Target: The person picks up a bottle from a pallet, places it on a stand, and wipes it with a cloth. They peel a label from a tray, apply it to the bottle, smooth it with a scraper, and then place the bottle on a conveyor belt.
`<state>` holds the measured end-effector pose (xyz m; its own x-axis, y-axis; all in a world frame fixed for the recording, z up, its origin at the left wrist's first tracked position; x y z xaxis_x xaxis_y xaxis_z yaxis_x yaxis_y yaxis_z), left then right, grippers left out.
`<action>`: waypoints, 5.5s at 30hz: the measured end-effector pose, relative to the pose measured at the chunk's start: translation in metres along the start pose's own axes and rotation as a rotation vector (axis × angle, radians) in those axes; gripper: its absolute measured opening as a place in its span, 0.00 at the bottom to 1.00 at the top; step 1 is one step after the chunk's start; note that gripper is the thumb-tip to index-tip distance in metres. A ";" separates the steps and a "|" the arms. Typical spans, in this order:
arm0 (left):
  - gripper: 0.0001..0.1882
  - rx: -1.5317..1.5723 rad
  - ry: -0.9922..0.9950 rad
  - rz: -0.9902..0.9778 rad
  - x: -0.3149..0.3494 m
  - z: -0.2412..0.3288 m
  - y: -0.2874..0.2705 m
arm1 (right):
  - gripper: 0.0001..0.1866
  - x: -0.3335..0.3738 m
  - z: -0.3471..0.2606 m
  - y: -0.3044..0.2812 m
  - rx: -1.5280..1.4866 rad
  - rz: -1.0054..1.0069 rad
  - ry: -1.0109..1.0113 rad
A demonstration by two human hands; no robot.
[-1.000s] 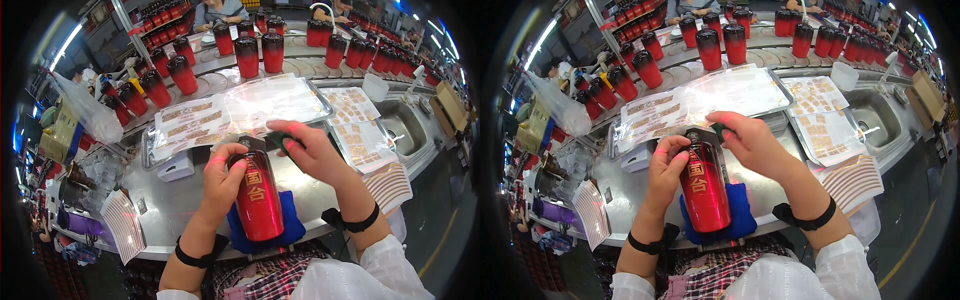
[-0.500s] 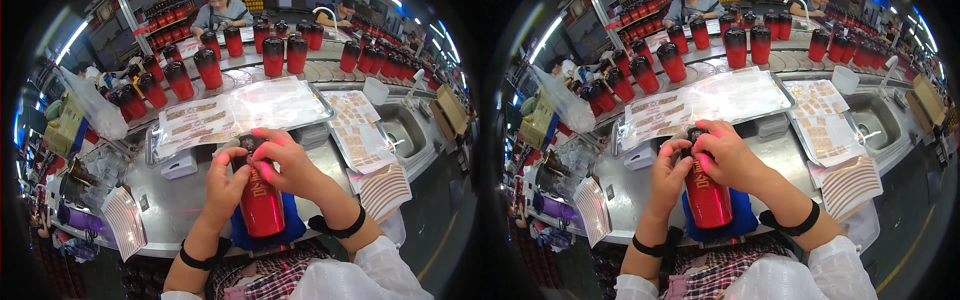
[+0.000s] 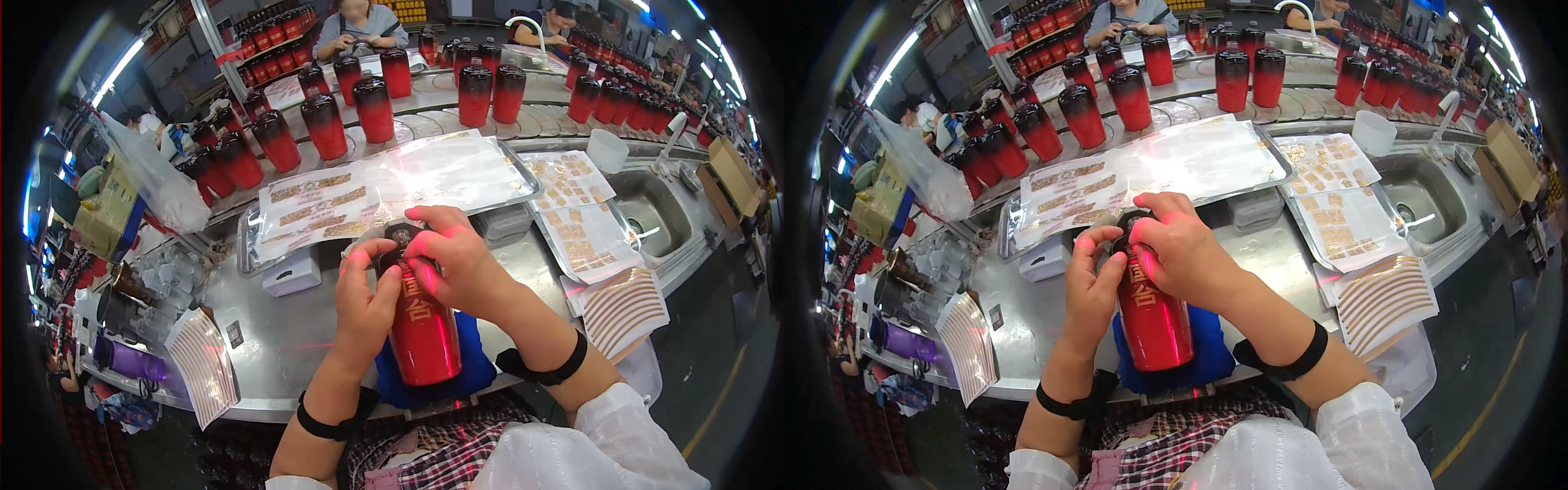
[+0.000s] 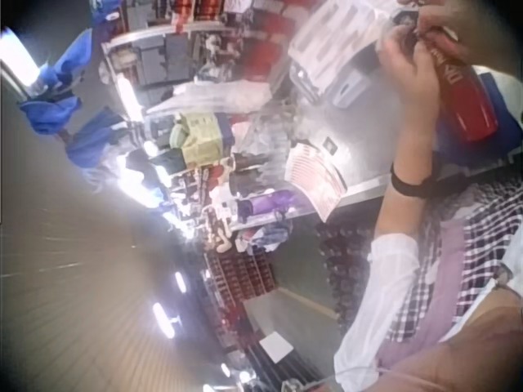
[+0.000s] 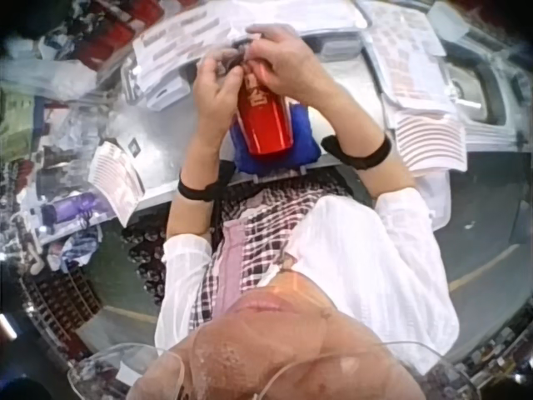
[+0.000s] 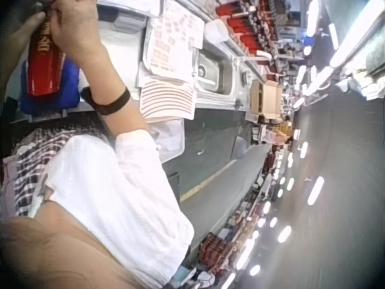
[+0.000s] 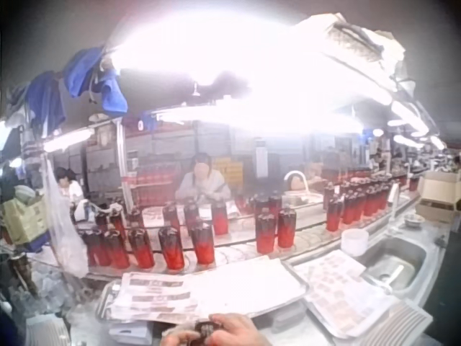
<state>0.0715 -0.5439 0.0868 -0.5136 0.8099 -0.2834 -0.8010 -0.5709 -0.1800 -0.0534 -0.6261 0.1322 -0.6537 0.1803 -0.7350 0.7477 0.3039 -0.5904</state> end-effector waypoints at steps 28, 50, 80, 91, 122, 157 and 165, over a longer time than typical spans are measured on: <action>0.06 0.016 -0.052 -0.033 0.015 0.022 0.000 | 0.06 0.018 0.002 -0.026 -0.411 -0.014 0.247; 0.38 0.236 -0.290 -0.094 0.037 -0.030 0.022 | 0.10 -0.025 0.105 -0.104 0.099 -0.111 0.296; 0.47 0.615 -0.475 -0.277 0.039 -0.037 0.031 | 0.08 0.067 0.301 -0.169 0.670 -0.293 0.431; 0.33 0.796 -0.422 -0.326 0.037 -0.029 0.032 | 0.05 -0.022 0.034 -0.091 -0.220 -0.169 0.125; 0.42 0.547 -0.354 -0.172 0.051 -0.028 0.022 | 0.05 0.014 0.022 0.007 -0.281 -0.079 0.174; 0.42 0.527 -0.352 -0.182 0.050 -0.028 0.024 | 0.07 0.013 0.025 0.007 -0.237 -0.089 0.215; 0.43 0.522 -0.358 -0.163 0.053 -0.030 0.024 | 0.07 0.013 0.023 0.007 -0.228 -0.099 0.244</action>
<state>0.0343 -0.5191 0.0395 -0.3714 0.9268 0.0561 -0.8751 -0.3696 0.3123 -0.0541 -0.6432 0.1104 -0.7510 0.3493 -0.5603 0.6519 0.5272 -0.5451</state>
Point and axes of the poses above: each hand's wrist, its own x-axis away from the middle knuckle, its own y-axis out of the palm, z = x × y, the point moved 6 cm from there along -x, towards the middle knuckle, and after that the axes turned 11 degrees about -y, right-handed, at the moved point
